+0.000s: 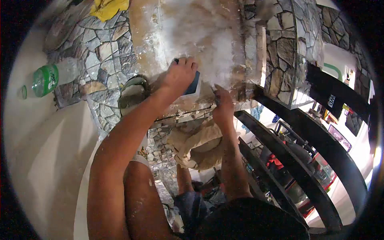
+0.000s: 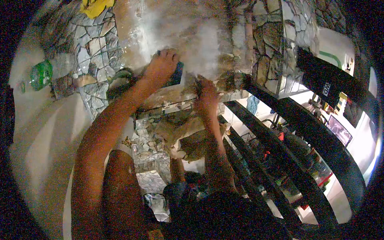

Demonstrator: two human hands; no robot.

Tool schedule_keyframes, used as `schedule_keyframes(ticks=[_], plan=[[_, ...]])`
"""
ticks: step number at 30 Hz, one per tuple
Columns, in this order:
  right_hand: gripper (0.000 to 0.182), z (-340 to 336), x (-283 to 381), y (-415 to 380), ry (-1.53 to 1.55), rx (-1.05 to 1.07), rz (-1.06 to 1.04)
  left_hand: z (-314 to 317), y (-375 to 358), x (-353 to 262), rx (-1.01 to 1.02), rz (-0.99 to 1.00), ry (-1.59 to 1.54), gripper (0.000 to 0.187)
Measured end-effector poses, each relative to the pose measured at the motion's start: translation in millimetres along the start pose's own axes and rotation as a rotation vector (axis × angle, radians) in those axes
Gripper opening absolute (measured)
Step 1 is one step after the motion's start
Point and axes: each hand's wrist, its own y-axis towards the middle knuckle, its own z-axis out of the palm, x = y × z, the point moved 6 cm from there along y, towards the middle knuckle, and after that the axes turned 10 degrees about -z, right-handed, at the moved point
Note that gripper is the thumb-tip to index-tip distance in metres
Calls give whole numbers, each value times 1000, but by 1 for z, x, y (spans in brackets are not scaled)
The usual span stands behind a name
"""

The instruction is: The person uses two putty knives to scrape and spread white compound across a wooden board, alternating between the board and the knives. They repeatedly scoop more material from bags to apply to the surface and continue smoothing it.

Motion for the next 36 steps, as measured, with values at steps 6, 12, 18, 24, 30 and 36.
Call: schedule_keyframes(ticks=[6, 12, 18, 24, 30, 36], plan=[[67, -6, 11, -9, -125, -7, -39, -8, 2, -9, -65, -28, 119, 36], [64, -29, 9, 9, -80, -157, -59, -3, -25, -27, 46, 107, 174, 41], [62, -26, 1, 13, -38, -168, -65, 5, 12, -20, -71, 26, 11, 30], [60, -25, 16, 7, -79, -149, -51, 8, 21, -23, 67, 51, 134, 21], [68, -30, 31, 35, -148, -113, -46, -14, -15, -10, -105, 39, 32, 35], [69, 8, 14, 61, -312, -164, -132, -4, 4, -6, -30, -18, 51, 35]])
